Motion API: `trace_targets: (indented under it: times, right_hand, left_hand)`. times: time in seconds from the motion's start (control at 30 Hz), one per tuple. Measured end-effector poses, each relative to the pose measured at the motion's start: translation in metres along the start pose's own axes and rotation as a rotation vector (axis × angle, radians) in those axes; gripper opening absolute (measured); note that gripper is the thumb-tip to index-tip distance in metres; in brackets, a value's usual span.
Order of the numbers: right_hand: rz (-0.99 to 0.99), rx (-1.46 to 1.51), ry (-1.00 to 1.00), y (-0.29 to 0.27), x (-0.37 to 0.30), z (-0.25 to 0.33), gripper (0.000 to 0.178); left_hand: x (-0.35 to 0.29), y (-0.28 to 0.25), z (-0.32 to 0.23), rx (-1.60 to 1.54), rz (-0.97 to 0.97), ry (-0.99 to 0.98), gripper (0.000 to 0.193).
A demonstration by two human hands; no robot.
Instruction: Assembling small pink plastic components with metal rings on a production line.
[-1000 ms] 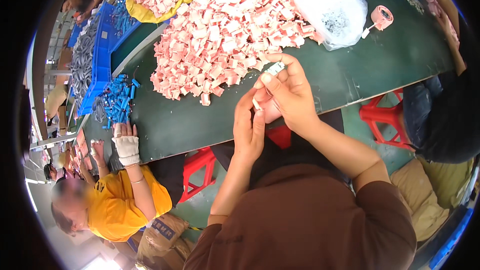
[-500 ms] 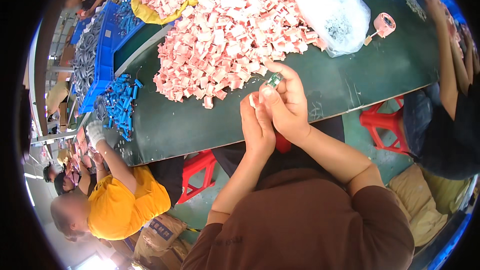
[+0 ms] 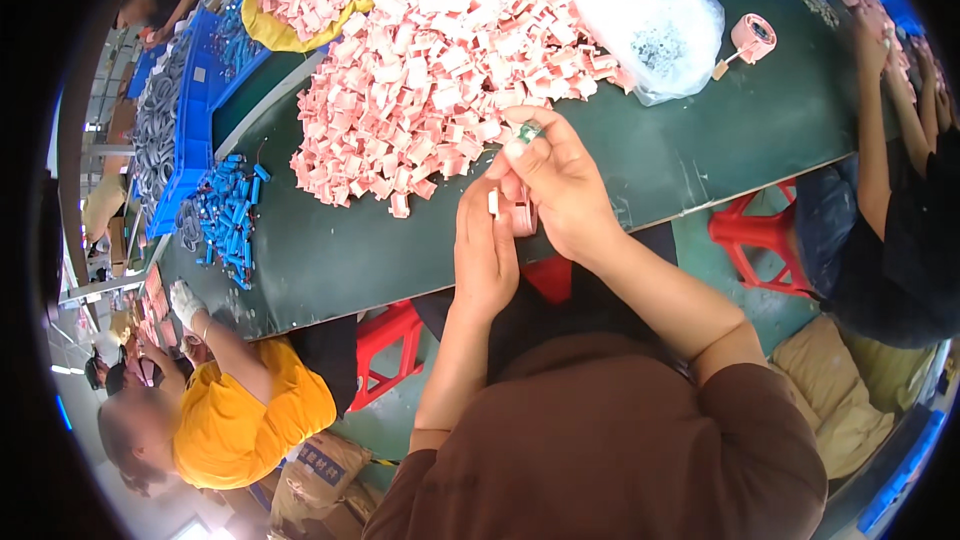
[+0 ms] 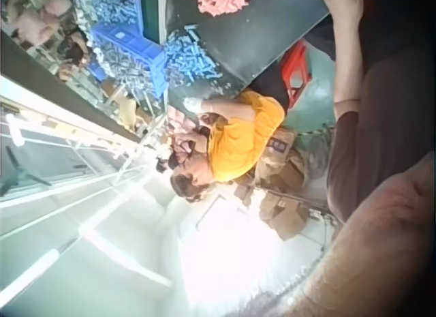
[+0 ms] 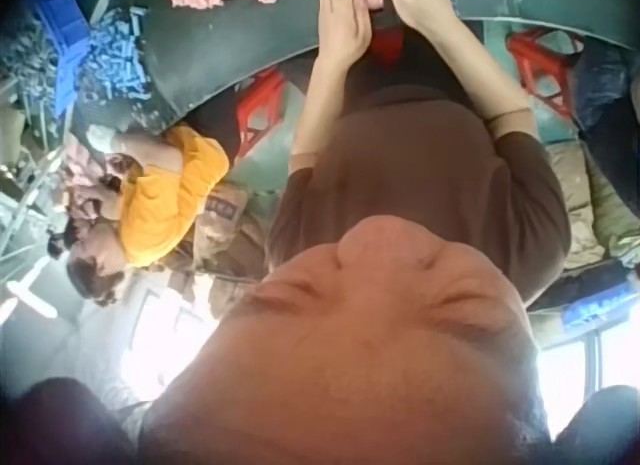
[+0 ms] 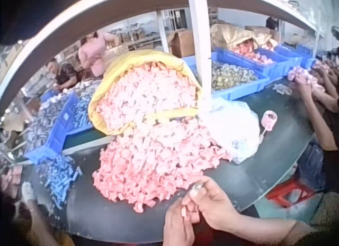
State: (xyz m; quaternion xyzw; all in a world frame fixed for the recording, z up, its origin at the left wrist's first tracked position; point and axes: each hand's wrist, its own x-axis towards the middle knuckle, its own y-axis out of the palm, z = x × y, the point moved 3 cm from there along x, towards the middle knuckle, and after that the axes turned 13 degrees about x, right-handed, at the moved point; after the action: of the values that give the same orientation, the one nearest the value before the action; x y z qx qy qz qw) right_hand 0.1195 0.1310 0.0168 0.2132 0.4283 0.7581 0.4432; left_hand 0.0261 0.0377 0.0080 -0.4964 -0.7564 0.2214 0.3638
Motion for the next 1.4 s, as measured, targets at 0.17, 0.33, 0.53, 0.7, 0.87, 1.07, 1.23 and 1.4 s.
trace_targets:
  times: [0.17, 0.33, 0.53, 0.7, 0.87, 1.07, 1.23, 1.4]
  right_hand:
    - [0.223, -0.449, 0.177, 0.017, -0.003, 0.021, 0.038]
    - [0.215, -0.403, 0.187, 0.017, -0.009, 0.021, 0.028]
    - [0.253, -0.355, 0.178, 0.013, -0.017, 0.020, 0.019]
    - [0.341, -0.450, 0.065, 0.008, -0.025, 0.022, 0.016]
    - [0.199, -0.712, -0.002, 0.003, -0.031, 0.018, 0.016]
    - [0.268, -0.885, -0.056, 0.003, -0.028, 0.016, 0.014]
    - [0.272, -0.985, -0.090, 0.003, -0.028, 0.019, 0.012]
    - [0.230, -0.916, 0.058, 0.000, -0.028, 0.017, 0.010]
  left_hand:
    - [0.001, -0.003, 0.007, -0.115, 0.046, -0.090, 0.043]
    - [0.000, 0.002, 0.000, -0.184, -0.038, -0.027, 0.041]
    - [0.003, 0.002, 0.003, -0.097, -0.106, -0.048, 0.037]
    - [0.001, -0.005, 0.013, -0.250, -0.197, -0.177, 0.019]
    - [-0.003, -0.011, 0.008, -0.314, -0.128, -0.239, 0.019]
    - [-0.007, -0.011, 0.008, -0.296, -0.112, -0.227, 0.019]
    - [-0.007, -0.014, 0.004, -0.218, -0.063, -0.148, 0.017]
    - [-0.010, -0.016, 0.006, -0.136, -0.075, -0.103, 0.017]
